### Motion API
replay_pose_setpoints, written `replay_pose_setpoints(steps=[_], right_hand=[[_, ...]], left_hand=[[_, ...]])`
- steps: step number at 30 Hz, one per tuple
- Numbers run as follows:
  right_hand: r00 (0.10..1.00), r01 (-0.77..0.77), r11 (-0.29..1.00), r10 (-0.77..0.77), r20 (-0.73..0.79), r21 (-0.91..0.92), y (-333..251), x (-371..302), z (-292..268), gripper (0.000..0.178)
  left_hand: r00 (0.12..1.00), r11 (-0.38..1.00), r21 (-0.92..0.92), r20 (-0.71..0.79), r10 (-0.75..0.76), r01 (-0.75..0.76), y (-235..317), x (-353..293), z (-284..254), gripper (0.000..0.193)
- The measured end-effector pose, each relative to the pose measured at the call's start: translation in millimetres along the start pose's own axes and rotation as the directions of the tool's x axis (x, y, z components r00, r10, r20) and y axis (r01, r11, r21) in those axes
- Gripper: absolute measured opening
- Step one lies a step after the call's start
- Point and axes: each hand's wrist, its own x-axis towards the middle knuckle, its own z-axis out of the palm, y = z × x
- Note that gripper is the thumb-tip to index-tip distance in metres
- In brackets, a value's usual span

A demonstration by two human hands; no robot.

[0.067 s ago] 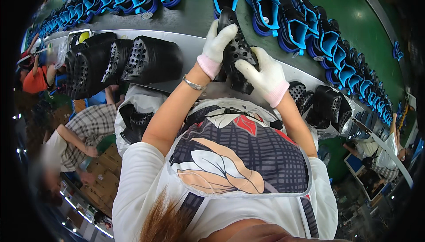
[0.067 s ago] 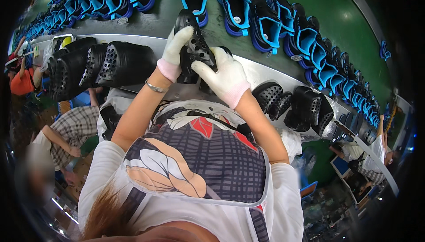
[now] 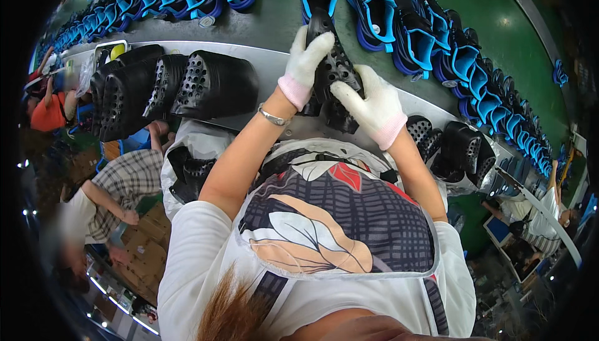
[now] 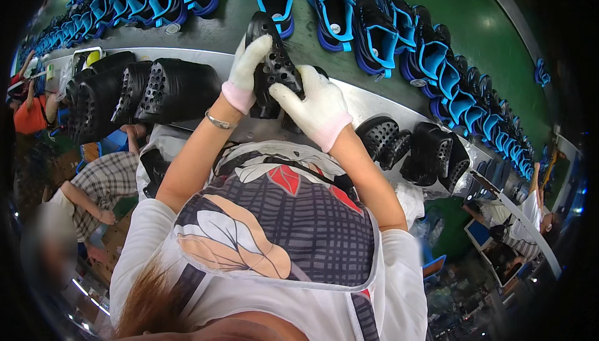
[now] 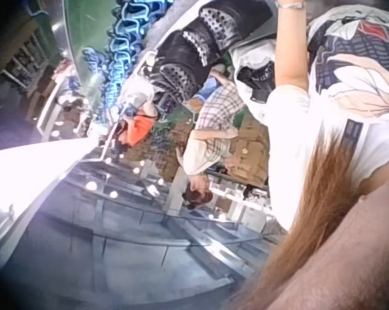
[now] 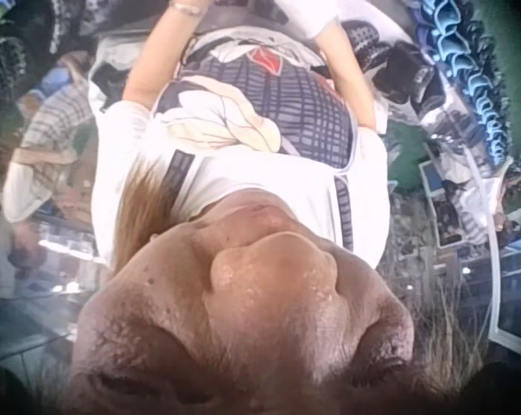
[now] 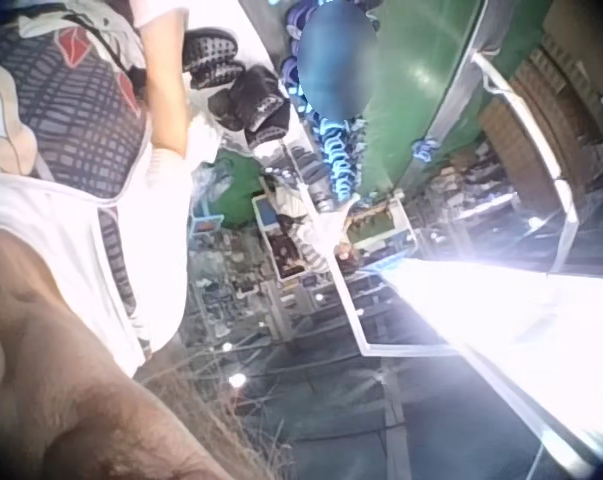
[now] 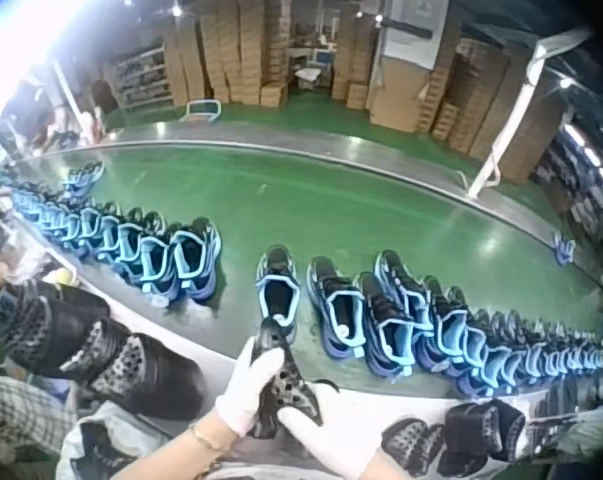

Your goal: The person assembles shoes by hand at a production line station, repeatedly picking up black perforated shoe components, inserting them into blue and black shoe uppers, and pressing them into place.

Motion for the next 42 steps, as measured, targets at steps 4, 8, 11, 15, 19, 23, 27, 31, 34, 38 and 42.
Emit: replay_pose_setpoints(steps=[4, 8, 11, 15, 19, 23, 27, 31, 34, 38, 42], right_hand=[[0.99, 0.081, 0.986, -0.095, -0.1, -0.143, 0.7, 32.3, 12.3, 0.043], [0.994, 0.005, 0.93, -0.043, -0.096, -0.367, 6.4, 78.2, 12.1, 0.042], [1.0, -0.029, 0.864, 0.025, -0.016, -0.503, -2.5, 117.1, -5.2, 0.049], [0.981, -0.014, 0.723, 0.144, 0.131, -0.691, -35.0, 171.7, -10.0, 0.049], [0.973, -0.075, 0.611, 0.217, 0.076, -0.788, -33.9, 210.0, 17.4, 0.04], [0.978, -0.126, 0.622, 0.208, 0.007, -0.773, -12.5, 241.6, 53.5, 0.041], [0.972, -0.162, 0.702, 0.235, 0.011, -0.694, -3.0, 265.2, 65.9, 0.039], [0.983, -0.162, 0.769, 0.178, -0.035, -0.619, 8.1, 273.2, 70.2, 0.039], [0.991, -0.135, 0.754, 0.114, -0.074, -0.643, 23.5, 286.7, 81.8, 0.038], [0.996, -0.083, 0.757, 0.068, -0.049, -0.648, 29.5, 289.8, 81.7, 0.037], [0.995, 0.026, 0.771, 0.04, 0.09, -0.636, 42.7, 290.8, 69.0, 0.032]], left_hand=[[0.987, 0.974, 0.227, -0.147, 0.063, -0.028, 1.3, 26.5, -15.8, 0.038], [0.982, 0.709, 0.704, -0.162, 0.097, 0.046, 9.0, 46.9, -32.1, 0.05], [0.96, 0.446, 0.883, 0.015, 0.278, -0.143, 12.7, 46.5, -36.9, 0.038], [0.855, 0.148, 0.941, 0.201, 0.477, -0.304, -6.1, 61.0, -59.0, 0.036], [0.916, 0.111, 0.949, 0.247, 0.316, -0.295, -12.3, 79.2, -61.9, 0.032], [0.997, 0.032, 0.997, 0.078, -0.022, -0.077, -3.4, 104.9, -58.1, 0.032], [0.946, 0.018, 0.992, -0.111, -0.303, 0.123, 7.9, 133.6, -61.7, 0.047], [0.881, -0.056, 0.971, -0.233, -0.411, 0.231, 14.9, 143.7, -53.3, 0.048], [0.863, -0.08, 0.958, -0.283, -0.418, 0.275, 9.6, 152.9, -58.1, 0.044], [0.894, -0.159, 0.967, -0.247, -0.373, 0.201, 3.5, 154.4, -55.5, 0.027], [0.952, -0.181, 0.978, -0.146, -0.27, 0.099, 0.6, 147.4, -45.2, 0.041]])
